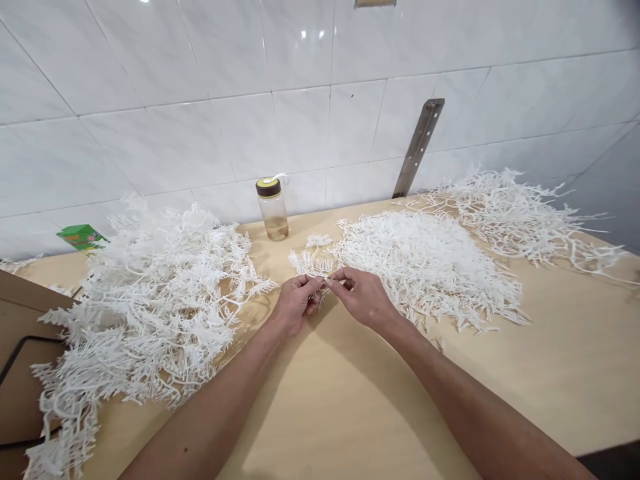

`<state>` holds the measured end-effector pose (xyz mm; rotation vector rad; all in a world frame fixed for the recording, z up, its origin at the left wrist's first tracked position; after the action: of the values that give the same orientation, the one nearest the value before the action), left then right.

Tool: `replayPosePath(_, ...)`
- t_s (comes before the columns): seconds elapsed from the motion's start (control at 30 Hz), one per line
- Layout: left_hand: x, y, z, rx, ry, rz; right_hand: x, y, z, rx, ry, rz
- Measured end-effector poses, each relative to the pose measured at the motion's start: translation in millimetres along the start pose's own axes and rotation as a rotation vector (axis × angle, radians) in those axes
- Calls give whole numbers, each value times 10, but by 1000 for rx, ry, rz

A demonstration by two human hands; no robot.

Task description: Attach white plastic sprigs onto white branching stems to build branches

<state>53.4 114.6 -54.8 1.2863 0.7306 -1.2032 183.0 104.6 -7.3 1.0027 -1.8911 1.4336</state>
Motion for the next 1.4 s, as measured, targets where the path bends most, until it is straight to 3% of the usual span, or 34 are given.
replayPosePath(0.2, -1, -43, -18, -49, 25, -25, -22, 23, 27, 38, 25, -56)
replayPosePath(0.47, -15, -14, 6, -36, 36, -94, -86, 61, 35, 172, 187, -212)
replayPosePath(0.8, -4, -44, 38, -121, 74, -179, -89, 4, 38, 68, 156, -56)
replayPosePath(1.0, -92, -92, 57, -228, 215, -396, -165, 20, 49, 74, 185, 1)
replayPosePath(1.4, -113, -36, 77, -183, 249, -441, -90, -42, 69, 26, 105, -31)
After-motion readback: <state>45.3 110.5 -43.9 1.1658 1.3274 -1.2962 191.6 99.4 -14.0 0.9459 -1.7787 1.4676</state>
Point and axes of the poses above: each hand's wrist, its own z-axis away from the middle knuckle, its own y-axis out of the palm, x = y × z, the point moved 10 cm from there along -z, towards the middle knuckle, and after that the axes turned 2 degrees about -x, right-handed, at the moved point
